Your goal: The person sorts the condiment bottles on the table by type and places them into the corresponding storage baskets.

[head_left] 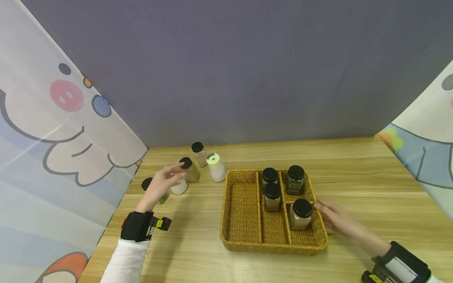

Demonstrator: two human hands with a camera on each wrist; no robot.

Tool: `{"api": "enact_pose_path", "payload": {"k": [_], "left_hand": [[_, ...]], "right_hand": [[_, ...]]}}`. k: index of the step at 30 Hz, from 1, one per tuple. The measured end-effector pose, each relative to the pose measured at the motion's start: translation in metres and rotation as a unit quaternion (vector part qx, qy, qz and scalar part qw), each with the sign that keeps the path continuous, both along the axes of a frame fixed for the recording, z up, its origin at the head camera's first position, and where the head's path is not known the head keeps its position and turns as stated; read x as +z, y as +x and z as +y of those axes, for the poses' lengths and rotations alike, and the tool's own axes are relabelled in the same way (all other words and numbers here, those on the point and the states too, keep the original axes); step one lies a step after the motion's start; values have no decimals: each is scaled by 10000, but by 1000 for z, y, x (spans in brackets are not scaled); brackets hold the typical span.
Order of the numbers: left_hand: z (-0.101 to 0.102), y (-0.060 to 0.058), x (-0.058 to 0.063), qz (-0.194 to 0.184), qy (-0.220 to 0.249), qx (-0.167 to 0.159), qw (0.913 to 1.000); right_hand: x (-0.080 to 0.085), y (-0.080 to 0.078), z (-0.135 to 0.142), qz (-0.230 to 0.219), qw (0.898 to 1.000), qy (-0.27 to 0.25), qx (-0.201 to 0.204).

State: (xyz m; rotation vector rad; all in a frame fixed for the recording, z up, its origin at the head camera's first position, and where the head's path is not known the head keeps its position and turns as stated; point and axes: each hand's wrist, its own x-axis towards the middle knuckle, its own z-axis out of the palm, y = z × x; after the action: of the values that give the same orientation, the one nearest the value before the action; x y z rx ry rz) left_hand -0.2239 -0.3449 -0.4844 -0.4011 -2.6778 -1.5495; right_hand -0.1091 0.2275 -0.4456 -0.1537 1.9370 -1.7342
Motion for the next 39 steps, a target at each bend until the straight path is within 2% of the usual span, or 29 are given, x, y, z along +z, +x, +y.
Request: {"api": "enact_pose_path", "payload": {"k": [1,2,4,7,9,11,14,16,18,19,23,29,39], "left_hand": [[-4,-3,-3,144,-315,303,9989],[-10,-9,-9,309,-536,452,9971],[-17,-16,-13,648,-922,733,9909],[-17,-18,-6,1070,-1477,1114,9769],[-14,-13,5,1122,-1553,1064,9757],[2,0,29,1068,-1678,1107,9737],[33,28,76,988,-1746,972,9748],[56,47,106,955,-1951,1044,9705],[66,55,122,954,-2141,1021,9668],[68,57,125,916,-2261,1056,9640],[69,56,126,759,-2645,1188,9540],[64,51,118,638,-2862,1237,9480],[58,44,110,205,-3017,1163,9461]], "right_hand": [[0,0,0,-2,10000,6,2],[0,0,0,-1,10000,9,13],[1,0,0,-4,10000,17,21],[1,1,0,-34,10000,70,-9],[1,1,0,-54,9999,114,-20],[1,1,0,-62,9999,143,-26],[1,1,0,-50,9999,137,-5],[1,0,0,-46,9999,137,2],[1,1,0,-49,9999,146,0],[1,1,0,-51,9999,151,-1],[2,1,0,-63,9999,130,15],[1,2,-1,-44,9999,99,-31],[1,2,-1,-42,9999,104,-41]]}}
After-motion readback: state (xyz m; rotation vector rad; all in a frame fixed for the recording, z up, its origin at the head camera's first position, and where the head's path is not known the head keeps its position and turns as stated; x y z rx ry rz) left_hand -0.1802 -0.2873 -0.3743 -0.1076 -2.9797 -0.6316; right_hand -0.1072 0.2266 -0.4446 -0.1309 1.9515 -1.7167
